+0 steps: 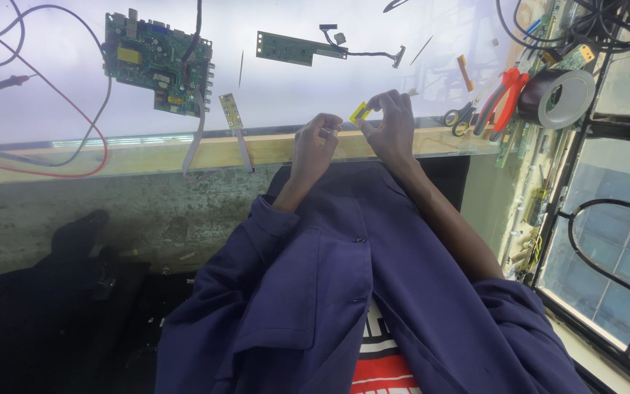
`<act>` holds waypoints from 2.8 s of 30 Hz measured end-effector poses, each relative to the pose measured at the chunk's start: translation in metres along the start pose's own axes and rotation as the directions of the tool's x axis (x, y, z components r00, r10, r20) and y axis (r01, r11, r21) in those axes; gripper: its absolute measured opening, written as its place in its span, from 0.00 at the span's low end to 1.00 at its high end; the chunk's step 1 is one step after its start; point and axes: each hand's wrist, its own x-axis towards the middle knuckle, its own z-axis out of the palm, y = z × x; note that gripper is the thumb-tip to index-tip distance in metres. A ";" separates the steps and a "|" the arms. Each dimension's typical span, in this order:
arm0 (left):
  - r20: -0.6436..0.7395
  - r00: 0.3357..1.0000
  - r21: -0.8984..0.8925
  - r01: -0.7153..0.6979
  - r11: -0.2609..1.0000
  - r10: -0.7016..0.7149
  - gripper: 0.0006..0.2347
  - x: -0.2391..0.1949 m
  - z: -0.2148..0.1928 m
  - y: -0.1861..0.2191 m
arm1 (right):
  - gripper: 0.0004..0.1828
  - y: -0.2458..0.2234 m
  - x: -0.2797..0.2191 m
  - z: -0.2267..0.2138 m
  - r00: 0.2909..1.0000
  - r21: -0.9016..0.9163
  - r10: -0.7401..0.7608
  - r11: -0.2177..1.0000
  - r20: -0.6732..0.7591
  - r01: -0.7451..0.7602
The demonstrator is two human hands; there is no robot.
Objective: The person cleans a small yellow electronic component using a white cloth. They wipe the component thoroughly, handling it with both hands, and place it on the table. The person then picks up a small white object and manipulates it with their fingers.
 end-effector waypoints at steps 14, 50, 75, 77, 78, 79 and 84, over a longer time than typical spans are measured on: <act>0.023 1.000 0.073 -0.020 0.997 0.019 0.10 0.005 0.002 0.007 | 0.18 0.006 -0.008 0.003 0.986 -0.028 0.165 0.986 -0.029 -0.166; 0.071 0.979 0.293 -0.205 0.934 0.193 0.07 0.004 -0.002 0.030 | 0.03 -0.017 -0.019 -0.016 0.992 0.234 -0.107 0.968 0.061 0.090; -0.255 0.963 -0.380 -0.017 0.925 -0.088 0.05 -0.049 -0.052 0.008 | 0.37 0.026 0.060 0.018 0.917 0.801 -0.368 0.497 -0.153 0.334; -0.239 0.962 -0.412 0.021 0.911 -0.130 0.04 -0.055 -0.048 0.014 | 0.32 -0.004 0.012 0.024 0.905 0.799 -0.415 0.509 -0.097 0.319; -0.227 0.957 -0.441 0.065 0.895 -0.181 0.03 -0.051 -0.044 0.016 | 0.27 -0.016 -0.006 0.027 0.887 0.801 -0.460 0.520 -0.029 0.296; -0.210 0.962 -0.442 0.064 0.895 -0.173 0.03 -0.048 -0.043 0.016 | 0.27 -0.015 -0.013 0.019 0.892 0.794 -0.450 0.528 -0.040 0.302; -0.173 0.981 -0.420 0.010 0.907 -0.091 0.04 -0.046 -0.042 0.006 | 0.11 0.041 -0.034 -0.004 0.935 0.517 -0.172 0.795 -0.312 0.318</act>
